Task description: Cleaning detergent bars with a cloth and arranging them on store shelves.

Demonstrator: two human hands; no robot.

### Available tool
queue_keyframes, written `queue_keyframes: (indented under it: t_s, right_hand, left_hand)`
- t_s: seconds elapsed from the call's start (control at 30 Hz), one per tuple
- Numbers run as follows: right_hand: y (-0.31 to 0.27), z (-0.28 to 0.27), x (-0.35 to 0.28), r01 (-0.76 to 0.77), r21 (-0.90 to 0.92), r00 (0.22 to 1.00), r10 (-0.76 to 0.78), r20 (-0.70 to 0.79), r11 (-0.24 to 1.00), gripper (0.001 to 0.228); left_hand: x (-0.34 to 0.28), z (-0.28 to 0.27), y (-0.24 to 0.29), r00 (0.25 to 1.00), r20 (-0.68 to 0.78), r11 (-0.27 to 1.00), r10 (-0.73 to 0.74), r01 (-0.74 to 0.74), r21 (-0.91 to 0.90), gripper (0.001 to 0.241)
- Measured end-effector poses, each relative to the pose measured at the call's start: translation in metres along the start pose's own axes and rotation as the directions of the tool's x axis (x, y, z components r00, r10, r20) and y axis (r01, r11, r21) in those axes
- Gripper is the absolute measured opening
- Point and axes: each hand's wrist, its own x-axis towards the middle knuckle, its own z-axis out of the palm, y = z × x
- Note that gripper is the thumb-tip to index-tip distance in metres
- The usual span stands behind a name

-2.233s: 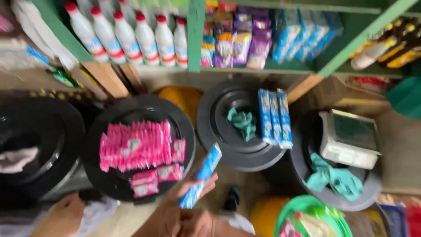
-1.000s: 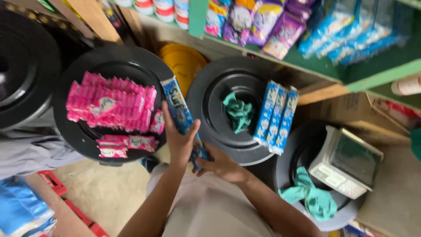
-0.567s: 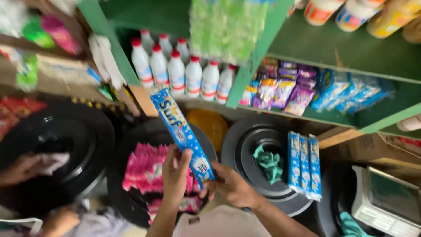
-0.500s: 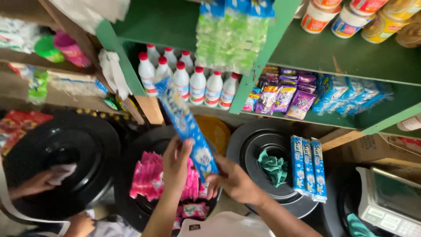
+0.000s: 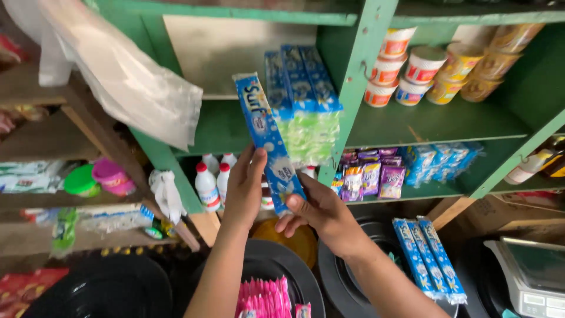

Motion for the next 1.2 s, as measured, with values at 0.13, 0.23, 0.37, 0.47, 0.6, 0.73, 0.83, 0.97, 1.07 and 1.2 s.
queue_keyframes:
  t_s: [0.13, 0.23, 0.37, 0.47, 0.6, 0.73, 0.83, 0.97, 1.07, 1.2]
  right_hand:
    - [-0.001, -0.003, 0.016, -0.015, 0.021, 0.999, 0.016, -0.051, 1.0, 0.057]
    - [-0.002, -0.006, 0.029, -0.017, 0.088, 0.993, 0.027, -0.115, 0.996, 0.052]
    - [-0.009, -0.001, 0.053, -0.002, 0.155, 0.985, 0.028, -0.169, 0.988, 0.047]
    - [-0.004, -0.007, 0.077, -0.005, 0.167, 0.985, 0.034, -0.172, 0.986, 0.044]
    - [-0.007, -0.017, 0.1, -0.006, 0.162, 0.986, 0.033, -0.162, 0.987, 0.044]
    - [0.024, -0.033, 0.127, -0.022, 0.068, 0.97, 0.038, -0.241, 0.997, 0.052]
    - [0.042, -0.042, 0.155, -0.05, 0.041, 0.945, 0.061, -0.321, 0.998, 0.06]
    - [0.05, -0.05, 0.179, -0.093, 0.035, 0.932, 0.099, -0.349, 0.995, 0.069]
    - [0.052, -0.055, 0.176, -0.133, 0.01, 0.929, 0.129, -0.346, 0.991, 0.071]
    - [0.09, -0.07, 0.12, -0.149, 0.107, 0.959, 0.17, -0.228, 0.983, 0.057]
  left_hand:
    - [0.027, -0.003, -0.005, 0.991, 0.014, 0.99, -0.136, 0.135, 0.044, 0.065]
    - [0.046, -0.008, -0.014, 1.0, 0.005, 0.937, 0.01, -0.011, 0.349, 0.069]
    - [0.065, -0.008, 0.004, 0.98, 0.081, 0.903, 0.183, -0.2, 0.381, 0.072]
    - [0.088, -0.01, -0.001, 0.978, 0.149, 0.95, 0.145, -0.18, 0.253, 0.073]
    - [0.116, -0.005, 0.007, 0.987, 0.158, 0.982, -0.04, 0.01, 0.19, 0.083]
    - [0.156, -0.006, -0.027, 0.988, 0.119, 0.958, -0.096, 0.059, 0.282, 0.091]
    - [0.189, -0.008, -0.055, 0.99, 0.135, 0.945, -0.048, 0.002, 0.327, 0.094]
    - [0.215, -0.012, -0.068, 0.983, 0.158, 0.957, -0.097, 0.049, 0.287, 0.094]
    - [0.218, -0.008, -0.064, 0.981, 0.138, 0.967, -0.136, 0.101, 0.233, 0.095]
    - [0.196, -0.008, -0.066, 0.979, 0.092, 0.983, -0.182, 0.183, -0.002, 0.099]
